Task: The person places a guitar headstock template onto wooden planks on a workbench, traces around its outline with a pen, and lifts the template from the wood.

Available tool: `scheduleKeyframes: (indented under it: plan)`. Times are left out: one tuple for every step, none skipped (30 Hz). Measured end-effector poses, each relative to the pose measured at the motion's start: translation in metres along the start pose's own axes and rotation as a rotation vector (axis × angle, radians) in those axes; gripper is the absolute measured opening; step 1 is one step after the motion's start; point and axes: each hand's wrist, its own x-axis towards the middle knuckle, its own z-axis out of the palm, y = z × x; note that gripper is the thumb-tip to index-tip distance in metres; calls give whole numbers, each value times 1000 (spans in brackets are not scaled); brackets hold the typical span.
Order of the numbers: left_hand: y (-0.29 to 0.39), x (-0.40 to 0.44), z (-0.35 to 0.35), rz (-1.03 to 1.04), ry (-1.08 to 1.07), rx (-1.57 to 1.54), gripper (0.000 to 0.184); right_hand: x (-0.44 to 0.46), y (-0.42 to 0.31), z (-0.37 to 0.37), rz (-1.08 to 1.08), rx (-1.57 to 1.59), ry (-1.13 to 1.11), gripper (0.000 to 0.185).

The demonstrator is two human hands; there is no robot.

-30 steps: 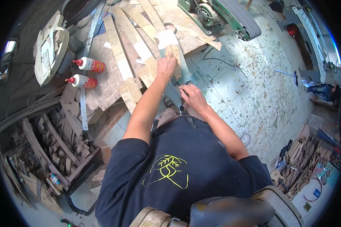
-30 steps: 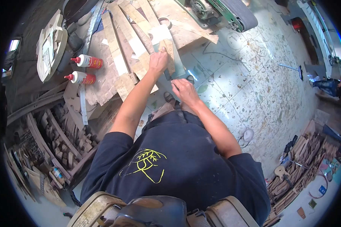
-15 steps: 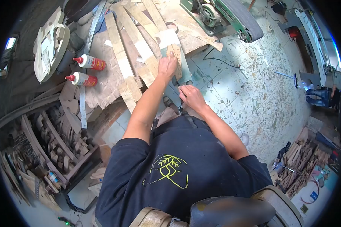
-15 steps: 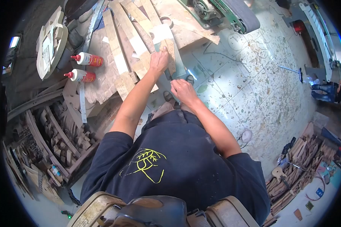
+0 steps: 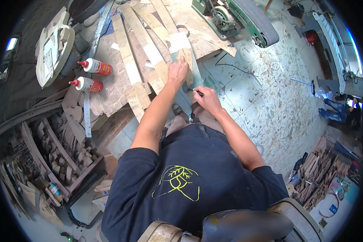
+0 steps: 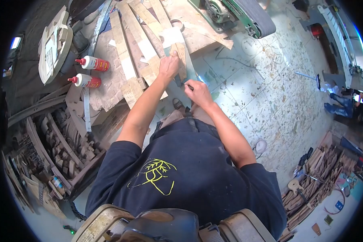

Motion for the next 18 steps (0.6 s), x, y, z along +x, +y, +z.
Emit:
scheduleKeyframes:
  plan:
    - [0, 0, 0, 0, -3, 2, 35, 4, -1, -3, 34, 11, 13, 12]
    - [0, 0, -1, 0, -6, 5, 35, 9, -1, -6, 67, 22, 27, 12]
    - [0, -1, 0, 0, -8, 8, 35, 14, -3, -11, 95, 23, 23, 11]
    - [1, -2, 0, 8, -12, 13, 35, 16, -6, -16, 123, 29, 24, 11]
    - [1, -3, 0, 14, -16, 17, 35, 19, -9, -21, 151, 35, 25, 11]
    - [2, -3, -1, 20, -19, 22, 35, 22, -12, -26, 178, 41, 25, 11]
    - [2, -3, -2, 34, -17, 17, 34, 23, -17, -29, 186, 59, 33, 12]
    - [2, -4, -2, 47, -16, 12, 34, 22, -20, -30, 166, 63, -8, 12]
    - [2, -3, -7, 44, -38, 20, 30, 21, -22, -30, 145, 68, -49, 13]
    - [3, -2, -13, 41, -60, 28, 27, 21, -23, -30, 124, 71, -89, 14]
    - [4, 2, -18, 23, -104, 49, 22, 21, -21, -27, 111, 47, -108, 14]
    - [3, 5, -21, 3, -148, 69, 21, 20, -17, -20, 98, 23, -128, 15]
    - [1, 8, -20, 35, -143, 46, 22, 19, -13, -14, 83, -2, -148, 16]
    - [-2, 12, -19, 65, -140, 23, 25, 20, -8, -10, 84, -10, -150, 16]
    - [-4, 12, -23, 95, -137, 1, 29, 23, -7, -8, 86, -17, -154, 17]
    - [-3, 12, -27, 86, -156, 6, 29, 26, -6, -6, 89, -23, -158, 17]
    - [0, 12, -29, 79, -177, 11, 29, 28, -5, -4, 102, -13, -170, 17]
    - [3, 12, -31, 72, -197, 17, 29, 31, -7, -5, 116, -2, -181, 17]
